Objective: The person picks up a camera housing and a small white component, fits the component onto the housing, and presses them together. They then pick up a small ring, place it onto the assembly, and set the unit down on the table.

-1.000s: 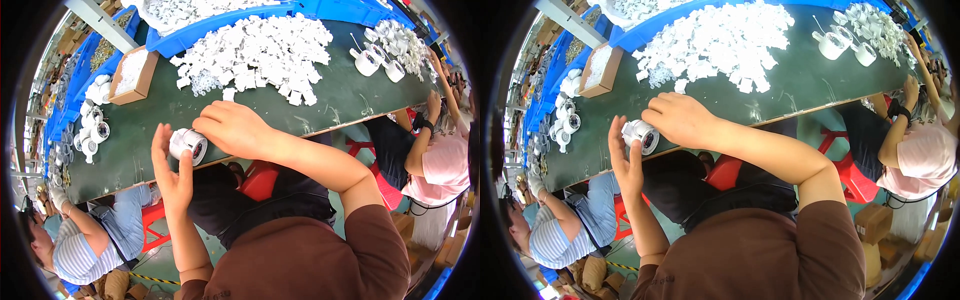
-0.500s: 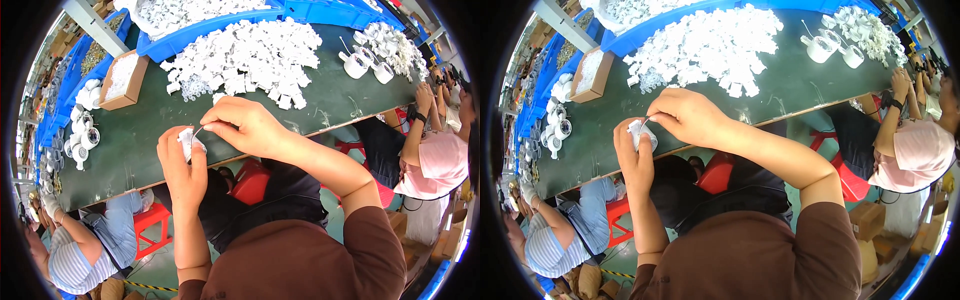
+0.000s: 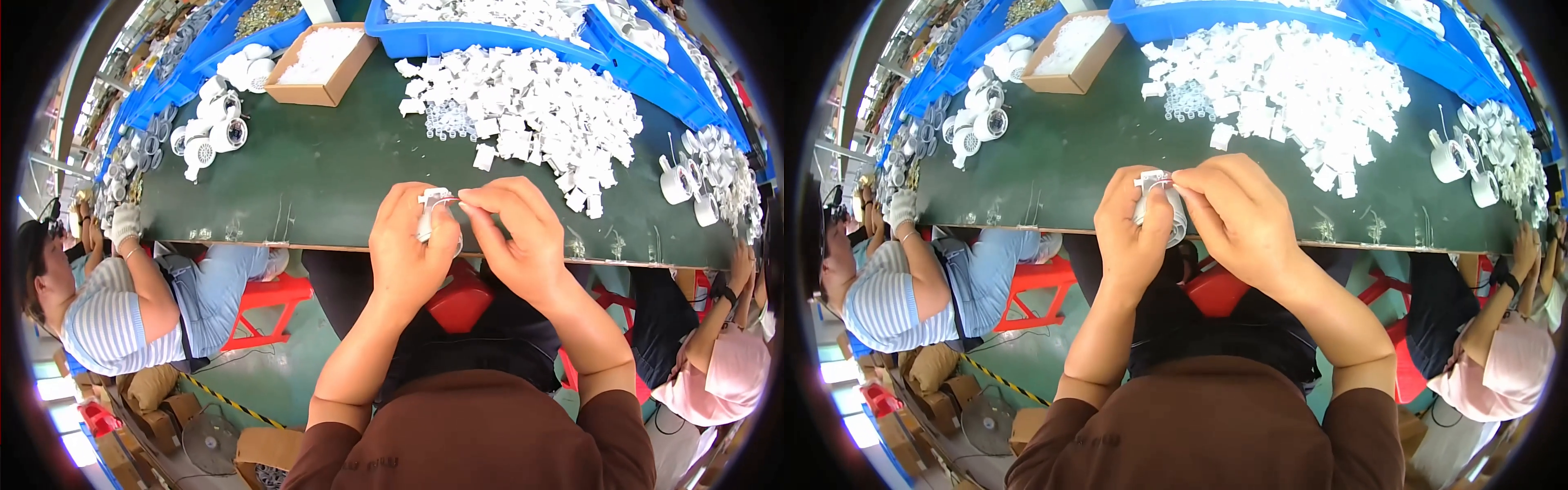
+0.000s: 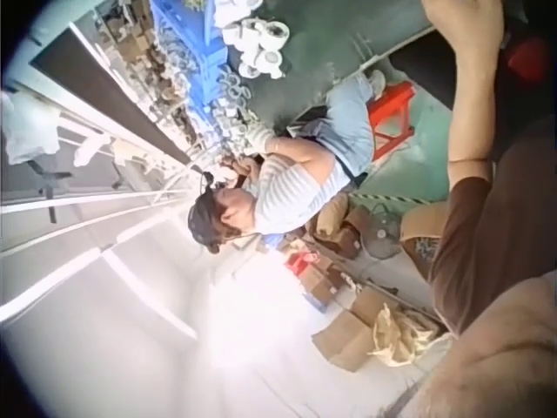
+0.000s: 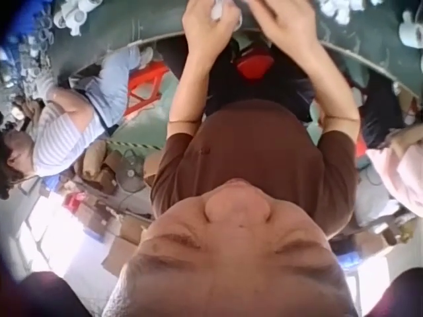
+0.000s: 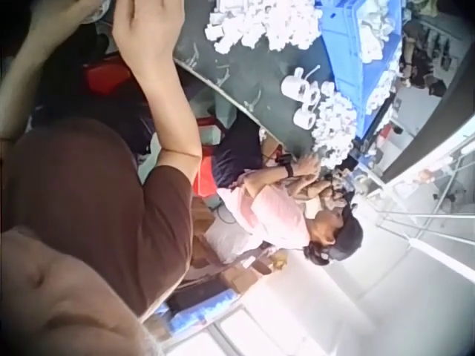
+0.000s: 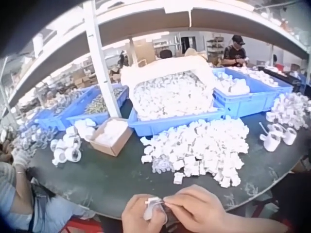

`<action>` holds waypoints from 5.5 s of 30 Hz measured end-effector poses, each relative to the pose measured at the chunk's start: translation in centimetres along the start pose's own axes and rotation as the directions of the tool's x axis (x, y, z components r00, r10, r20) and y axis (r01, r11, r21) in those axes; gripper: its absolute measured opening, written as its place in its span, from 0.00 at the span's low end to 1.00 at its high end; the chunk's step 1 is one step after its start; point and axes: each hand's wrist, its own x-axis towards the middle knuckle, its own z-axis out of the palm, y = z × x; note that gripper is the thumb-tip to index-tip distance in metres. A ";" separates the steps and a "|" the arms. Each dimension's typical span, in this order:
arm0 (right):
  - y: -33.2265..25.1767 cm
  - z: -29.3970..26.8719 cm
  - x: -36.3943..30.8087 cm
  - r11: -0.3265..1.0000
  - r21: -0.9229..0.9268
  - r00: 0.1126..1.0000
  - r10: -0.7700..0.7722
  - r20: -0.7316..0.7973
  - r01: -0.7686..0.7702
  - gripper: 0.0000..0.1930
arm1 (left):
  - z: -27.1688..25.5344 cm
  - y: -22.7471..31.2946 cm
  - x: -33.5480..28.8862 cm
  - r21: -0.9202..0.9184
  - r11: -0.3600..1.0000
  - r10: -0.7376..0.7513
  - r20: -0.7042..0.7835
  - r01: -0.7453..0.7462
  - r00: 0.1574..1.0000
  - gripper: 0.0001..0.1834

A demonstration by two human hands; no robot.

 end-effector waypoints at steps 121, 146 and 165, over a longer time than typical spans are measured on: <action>9.0 3.1 7.1 0.903 -0.381 0.929 -0.050 0.368 0.200 0.04 | -0.4 -0.6 1.5 0.233 0.926 0.273 0.126 -0.296 0.954 0.11; 2.0 -2.6 2.8 0.288 0.442 0.521 0.596 0.612 -0.849 0.09 | -0.3 -0.8 2.1 0.205 0.927 0.271 0.215 -0.315 0.938 0.17; 2.3 -0.6 0.5 0.252 0.618 0.612 0.628 0.482 -0.745 0.07 | 0.3 -0.7 2.2 0.198 0.928 0.292 0.140 -0.316 0.946 0.18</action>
